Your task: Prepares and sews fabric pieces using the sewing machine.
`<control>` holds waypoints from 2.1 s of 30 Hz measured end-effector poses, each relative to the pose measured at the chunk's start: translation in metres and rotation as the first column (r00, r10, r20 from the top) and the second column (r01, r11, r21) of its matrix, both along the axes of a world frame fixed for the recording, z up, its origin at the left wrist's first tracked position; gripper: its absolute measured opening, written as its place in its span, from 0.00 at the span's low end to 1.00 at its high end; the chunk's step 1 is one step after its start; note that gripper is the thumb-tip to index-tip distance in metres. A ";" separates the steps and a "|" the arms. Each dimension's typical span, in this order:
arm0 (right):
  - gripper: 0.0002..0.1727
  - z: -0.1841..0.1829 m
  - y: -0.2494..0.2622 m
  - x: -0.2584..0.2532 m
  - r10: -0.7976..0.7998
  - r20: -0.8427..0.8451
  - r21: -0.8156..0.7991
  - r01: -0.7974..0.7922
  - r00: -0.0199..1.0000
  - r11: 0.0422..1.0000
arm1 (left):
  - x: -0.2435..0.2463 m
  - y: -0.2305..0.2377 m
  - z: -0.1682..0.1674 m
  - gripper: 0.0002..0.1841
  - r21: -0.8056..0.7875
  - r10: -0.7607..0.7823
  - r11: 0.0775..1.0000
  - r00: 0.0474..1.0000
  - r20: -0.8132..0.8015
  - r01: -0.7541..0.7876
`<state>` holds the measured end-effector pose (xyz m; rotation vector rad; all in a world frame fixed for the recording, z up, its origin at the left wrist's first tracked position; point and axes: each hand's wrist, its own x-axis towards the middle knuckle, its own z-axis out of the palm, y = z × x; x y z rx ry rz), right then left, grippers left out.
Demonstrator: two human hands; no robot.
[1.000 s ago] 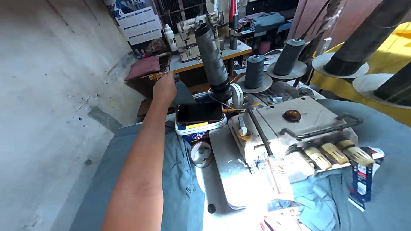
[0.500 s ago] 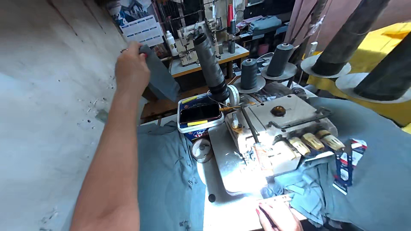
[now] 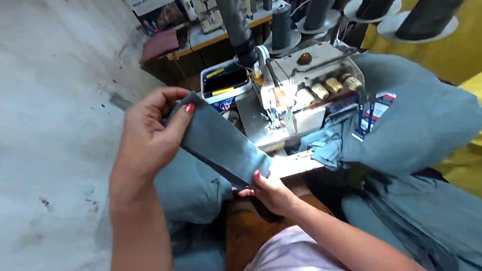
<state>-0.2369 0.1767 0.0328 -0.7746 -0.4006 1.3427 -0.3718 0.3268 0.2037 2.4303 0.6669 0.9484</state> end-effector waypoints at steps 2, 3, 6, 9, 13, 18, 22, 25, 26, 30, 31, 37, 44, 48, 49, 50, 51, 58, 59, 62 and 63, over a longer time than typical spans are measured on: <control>0.07 0.007 -0.012 0.000 -0.147 -0.058 -0.072 0.142 0.987 0.987 | -0.010 -0.017 -0.025 0.12 -0.072 0.004 0.997 1.000 0.027 -0.002; 0.06 0.008 -0.019 0.003 -0.193 -0.013 -0.120 0.190 0.981 0.974 | -0.016 -0.022 -0.039 0.13 -0.110 0.003 0.994 0.999 0.051 0.002; 0.11 0.008 -0.037 0.024 -0.190 0.319 -0.214 0.266 0.929 0.940 | -0.032 -0.034 -0.079 0.20 -0.251 0.019 0.968 0.993 0.116 0.011; 0.14 -0.006 -0.053 0.060 -0.168 0.818 -0.009 0.303 0.551 0.953 | -0.038 -0.052 -0.116 0.23 -0.374 0.027 0.926 0.984 0.177 0.042; 0.14 -0.002 -0.073 0.103 -0.406 0.914 0.395 0.237 -0.003 0.887 | -0.025 -0.084 -0.163 0.25 -0.526 -0.128 0.817 0.963 0.237 0.238; 0.11 0.061 -0.120 0.102 -0.603 0.730 0.576 -0.186 -0.323 0.796 | 0.008 -0.111 -0.215 0.13 -0.500 -0.529 0.693 0.838 0.137 0.519; 0.10 0.091 -0.156 0.096 -0.634 0.590 0.561 -0.310 -0.500 0.767 | 0.053 -0.129 -0.221 0.15 -0.387 -0.720 0.571 0.668 0.189 0.724; 0.10 0.100 -0.184 0.120 -0.552 0.581 0.599 -0.144 -0.598 0.787 | 0.084 -0.149 -0.219 0.09 -0.524 -0.757 0.193 0.465 0.458 0.830; 0.11 0.100 -0.193 0.135 -0.502 0.597 0.603 -0.063 -0.625 0.796 | 0.092 -0.159 -0.212 0.10 -0.571 -0.761 0.124 0.447 0.471 0.812; 0.14 0.095 -0.203 0.209 -0.350 0.651 0.606 0.183 -0.673 0.774 | 0.122 -0.179 -0.200 0.13 -0.754 -0.870 0.101 0.425 0.250 0.650; 0.15 0.089 -0.202 0.233 -0.306 0.674 0.589 0.239 -0.673 0.772 | 0.130 -0.176 -0.220 0.14 -0.775 -0.884 0.016 0.371 0.284 0.632; 0.14 0.057 -0.166 0.385 -0.091 0.820 0.433 0.509 -0.565 0.744 | 0.187 -0.171 -0.222 0.13 -0.879 -0.816 0.037 0.522 0.248 0.476; 0.30 0.050 -0.102 0.380 0.115 0.939 0.142 0.667 -0.325 0.731 | 0.269 -0.143 -0.171 0.22 -0.932 -0.583 0.326 0.810 -0.066 0.159; 0.13 -0.028 -0.123 0.253 -0.115 0.841 0.344 0.359 -0.528 0.867 | 0.251 -0.140 -0.181 0.15 -0.926 -0.541 0.356 0.836 -0.096 0.124; 0.14 -0.045 -0.129 0.229 -0.172 0.822 0.397 0.329 -0.543 0.857 | 0.246 -0.140 -0.183 0.14 -0.938 -0.511 0.327 0.856 -0.076 0.112; 0.15 -0.059 -0.134 0.213 -0.205 0.810 0.430 0.319 -0.549 0.845 | 0.243 -0.142 -0.184 0.13 -0.952 -0.478 0.285 0.878 -0.043 0.108; 0.15 -0.068 -0.137 0.203 -0.218 0.806 0.444 0.320 -0.550 0.837 | 0.240 -0.144 -0.185 0.13 -0.965 -0.445 0.237 0.896 -0.003 0.115; 0.16 -0.079 -0.139 0.192 -0.185 0.750 0.468 0.313 -0.635 0.827 | 0.227 -0.151 -0.197 0.13 -0.942 -0.387 0.082 0.882 0.270 0.325; 0.16 -0.079 -0.138 0.193 -0.175 0.742 0.466 0.310 -0.647 0.829 | 0.227 -0.152 -0.196 0.13 -0.941 -0.394 0.104 0.882 0.258 0.322; 0.16 -0.079 -0.137 0.197 -0.165 0.759 0.449 0.322 -0.630 0.834 | 0.228 -0.153 -0.195 0.11 -0.934 -0.395 0.187 0.894 0.212 0.304; 0.16 -0.079 -0.136 0.198 -0.165 0.786 0.433 0.340 -0.596 0.835 | 0.228 -0.153 -0.193 0.11 -0.933 -0.391 0.212 0.900 0.190 0.289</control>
